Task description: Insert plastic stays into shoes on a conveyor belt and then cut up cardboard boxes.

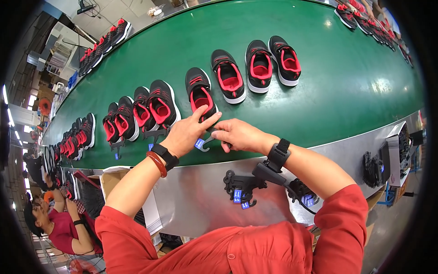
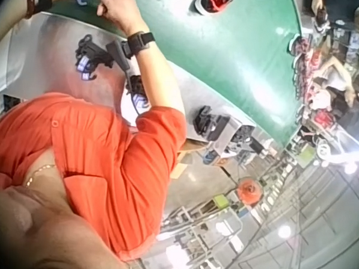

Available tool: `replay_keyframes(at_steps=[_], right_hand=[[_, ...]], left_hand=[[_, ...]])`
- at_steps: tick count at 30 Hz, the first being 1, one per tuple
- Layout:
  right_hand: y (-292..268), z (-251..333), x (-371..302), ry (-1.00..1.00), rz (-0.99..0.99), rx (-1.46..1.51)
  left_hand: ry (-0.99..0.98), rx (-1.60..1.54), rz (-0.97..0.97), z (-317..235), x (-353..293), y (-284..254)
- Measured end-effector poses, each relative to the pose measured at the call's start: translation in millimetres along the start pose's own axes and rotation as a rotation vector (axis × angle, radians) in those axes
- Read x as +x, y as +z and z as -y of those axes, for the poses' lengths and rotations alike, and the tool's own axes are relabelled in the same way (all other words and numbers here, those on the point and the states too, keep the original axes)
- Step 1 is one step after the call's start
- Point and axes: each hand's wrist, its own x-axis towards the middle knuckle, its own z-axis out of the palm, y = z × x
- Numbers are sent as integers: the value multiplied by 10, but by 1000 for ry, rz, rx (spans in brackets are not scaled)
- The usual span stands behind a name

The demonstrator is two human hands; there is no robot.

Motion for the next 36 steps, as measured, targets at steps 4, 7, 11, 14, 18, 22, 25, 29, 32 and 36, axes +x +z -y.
replay_keyframes(at_steps=[4, 7, 11, 14, 18, 22, 25, 29, 32, 36], right_hand=[[-167, 222, 71, -321, -282, -514], [-571, 261, 187, -688, -658, -969], [-855, 152, 398, -460, -351, -1259], [-825, 121, 415, -667, -305, -1246], [-698, 222, 374, -805, -373, -1384], [-609, 287, 374, -820, -371, -1507], [-562, 306, 394, -735, -310, -1608], [-591, 302, 372, -685, -339, -1493], [-637, 189, 294, -639, -376, -1191], [-535, 32, -87, -653, -358, -983]], left_hand=[[-41, 140, 121, 111, -67, -22], [-250, 217, 217, -72, 29, -194], [-377, -105, 169, -40, 23, -160], [-461, -156, 234, -111, 85, -195], [-544, -161, 261, -126, 122, -226], [-533, -169, 218, -127, 117, -211], [-538, -144, 267, -156, 153, -214], [-325, -484, 9, 8, 21, -27], [-300, -529, -2, 21, 28, 7], [-419, -33, 290, -138, 74, -235]])
